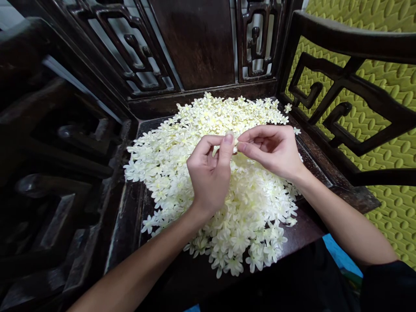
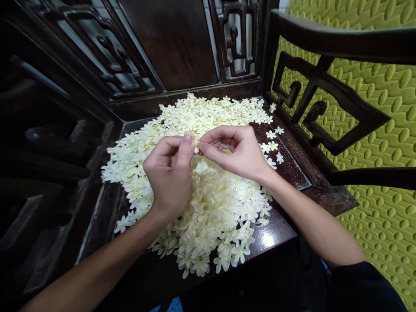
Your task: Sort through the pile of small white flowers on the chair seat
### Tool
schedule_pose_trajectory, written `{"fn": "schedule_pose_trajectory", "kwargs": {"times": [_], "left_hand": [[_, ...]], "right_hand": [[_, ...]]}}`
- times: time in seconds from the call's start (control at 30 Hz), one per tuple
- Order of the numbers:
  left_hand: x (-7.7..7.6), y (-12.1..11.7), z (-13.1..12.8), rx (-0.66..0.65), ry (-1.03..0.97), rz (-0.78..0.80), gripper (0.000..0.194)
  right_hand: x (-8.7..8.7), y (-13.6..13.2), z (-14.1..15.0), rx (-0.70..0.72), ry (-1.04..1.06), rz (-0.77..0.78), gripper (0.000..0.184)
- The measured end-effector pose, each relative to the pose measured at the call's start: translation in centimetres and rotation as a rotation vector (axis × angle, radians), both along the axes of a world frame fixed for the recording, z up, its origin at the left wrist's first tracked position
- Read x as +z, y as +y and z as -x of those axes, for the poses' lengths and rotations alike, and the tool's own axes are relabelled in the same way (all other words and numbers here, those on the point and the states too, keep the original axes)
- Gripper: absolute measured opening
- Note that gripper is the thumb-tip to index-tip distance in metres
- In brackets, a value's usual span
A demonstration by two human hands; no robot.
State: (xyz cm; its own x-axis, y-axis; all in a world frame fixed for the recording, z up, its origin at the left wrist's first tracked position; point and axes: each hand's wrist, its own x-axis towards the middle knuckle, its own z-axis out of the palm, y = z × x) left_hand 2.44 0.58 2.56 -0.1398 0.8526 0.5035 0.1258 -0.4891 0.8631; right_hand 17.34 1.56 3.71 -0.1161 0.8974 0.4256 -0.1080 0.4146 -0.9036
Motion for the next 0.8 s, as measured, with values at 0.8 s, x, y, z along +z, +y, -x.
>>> {"fn": "schedule_pose_trajectory", "kwargs": {"times": [0.8], "left_hand": [[-0.6,0.8,0.1,-0.016,-0.144,0.118,0.028]], "right_hand": [[0.2,-0.3,-0.5,0.102,-0.339,-0.137,0.002]]}}
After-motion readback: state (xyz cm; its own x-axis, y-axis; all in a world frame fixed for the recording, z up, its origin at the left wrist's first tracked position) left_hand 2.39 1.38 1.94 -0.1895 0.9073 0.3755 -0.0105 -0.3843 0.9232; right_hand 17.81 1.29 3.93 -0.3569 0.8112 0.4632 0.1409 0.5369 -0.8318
